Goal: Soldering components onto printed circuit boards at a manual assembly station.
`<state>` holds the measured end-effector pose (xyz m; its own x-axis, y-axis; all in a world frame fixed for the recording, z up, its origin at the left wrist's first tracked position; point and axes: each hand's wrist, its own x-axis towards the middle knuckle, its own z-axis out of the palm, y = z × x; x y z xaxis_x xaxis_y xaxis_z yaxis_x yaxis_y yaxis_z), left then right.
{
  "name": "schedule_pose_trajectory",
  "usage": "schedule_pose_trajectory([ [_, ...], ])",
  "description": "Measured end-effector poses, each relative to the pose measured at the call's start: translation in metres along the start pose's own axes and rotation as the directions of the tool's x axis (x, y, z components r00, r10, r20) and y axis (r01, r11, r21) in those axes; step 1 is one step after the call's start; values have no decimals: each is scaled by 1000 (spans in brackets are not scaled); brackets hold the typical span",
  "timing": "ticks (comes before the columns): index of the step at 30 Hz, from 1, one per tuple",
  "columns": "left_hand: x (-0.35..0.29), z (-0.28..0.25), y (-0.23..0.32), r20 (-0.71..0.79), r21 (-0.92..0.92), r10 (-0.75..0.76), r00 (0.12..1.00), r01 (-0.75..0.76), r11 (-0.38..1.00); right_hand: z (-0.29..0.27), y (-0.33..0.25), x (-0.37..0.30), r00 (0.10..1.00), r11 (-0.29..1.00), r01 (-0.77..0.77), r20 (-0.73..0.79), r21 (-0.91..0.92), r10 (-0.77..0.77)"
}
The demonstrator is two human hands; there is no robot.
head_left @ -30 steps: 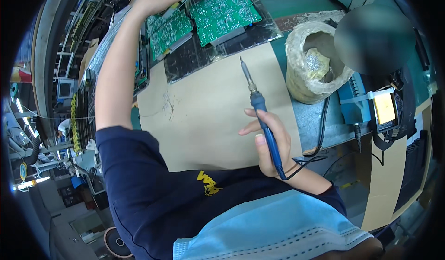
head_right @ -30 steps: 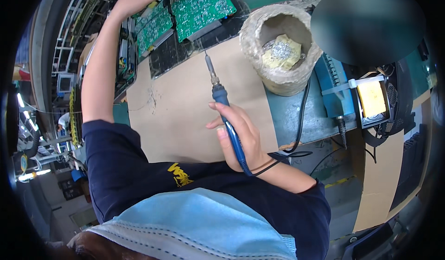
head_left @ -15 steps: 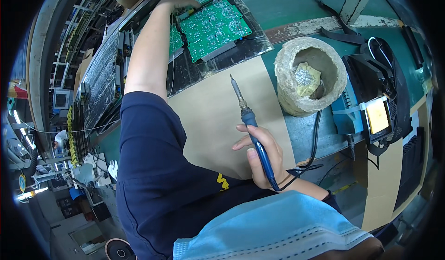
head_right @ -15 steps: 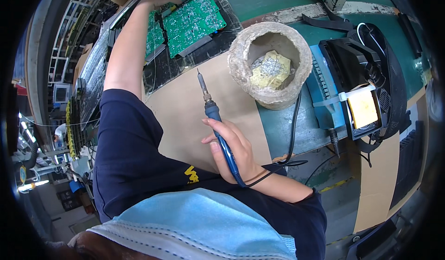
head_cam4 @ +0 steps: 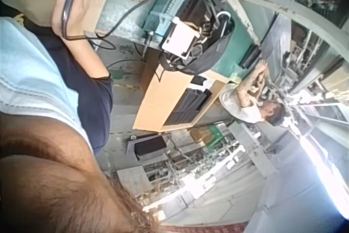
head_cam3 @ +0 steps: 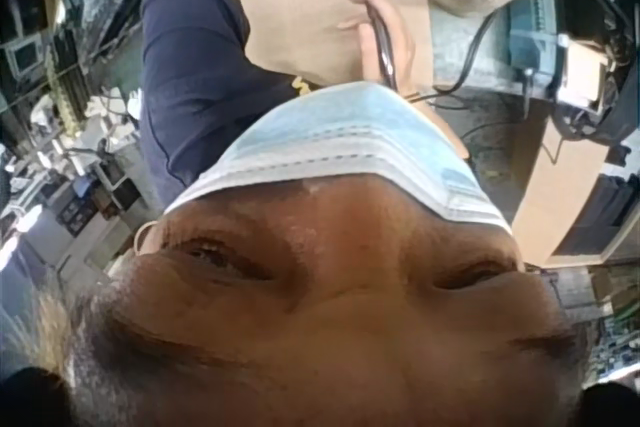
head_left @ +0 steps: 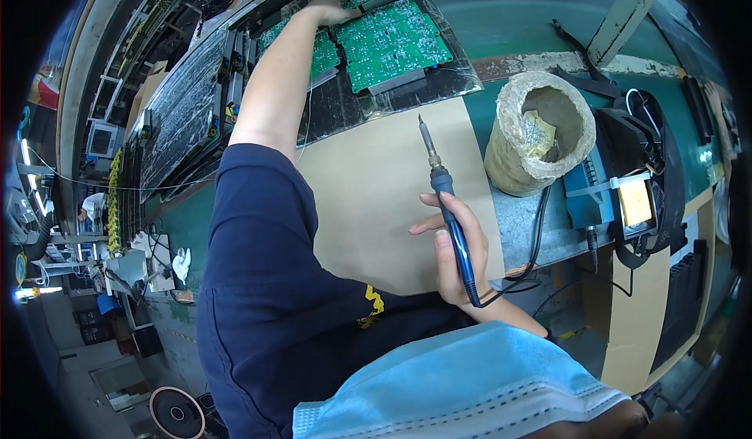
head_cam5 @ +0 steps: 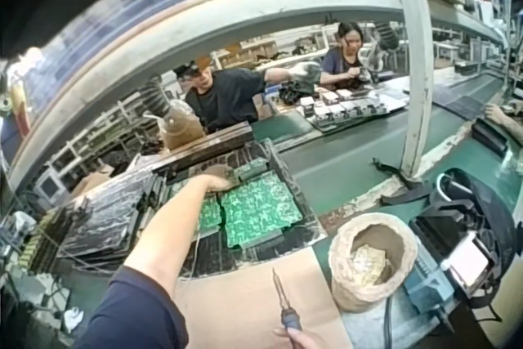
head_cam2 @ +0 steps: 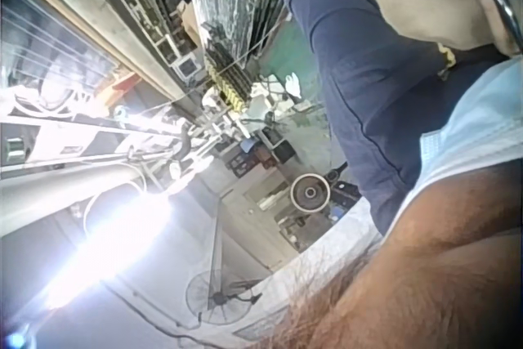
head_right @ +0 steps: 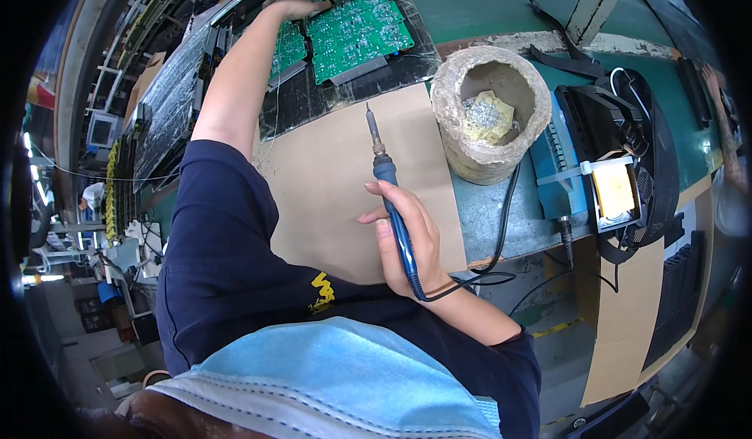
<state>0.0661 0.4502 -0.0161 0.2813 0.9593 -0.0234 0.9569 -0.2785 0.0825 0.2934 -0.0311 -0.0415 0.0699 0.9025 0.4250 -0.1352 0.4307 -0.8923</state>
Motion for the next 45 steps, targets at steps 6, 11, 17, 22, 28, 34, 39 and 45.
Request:
schedule_pose_trajectory([
  [6,7,6,-23,-168,161,220,961,-194,968,0,-4,0,1000,1000,-1,26,-9,2],
  [11,7,9,-15,-419,13,54,906,-54,998,0,-3,-2,994,992,-100,38,-77,103],
  [17,-28,-61,-134,31,529,373,927,-332,781,24,-13,-5,994,999,15,110,-52,-9],
  [22,-150,-114,-36,-208,-196,62,976,-103,975,6,5,-10,998,982,-67,6,-176,70],
  [28,-293,-177,-149,-208,-330,-213,954,137,934,9,1,-11,978,963,-66,175,-260,114],
  [34,-359,-139,-386,-558,-22,-637,531,759,651,19,7,-7,954,889,80,293,-450,63],
  [39,-423,-143,-413,-192,-409,-594,781,487,772,35,7,-5,977,816,-22,161,-578,140],
  [45,-365,-132,-455,-188,-297,-877,443,825,480,36,8,-13,943,748,-207,73,-630,323],
])
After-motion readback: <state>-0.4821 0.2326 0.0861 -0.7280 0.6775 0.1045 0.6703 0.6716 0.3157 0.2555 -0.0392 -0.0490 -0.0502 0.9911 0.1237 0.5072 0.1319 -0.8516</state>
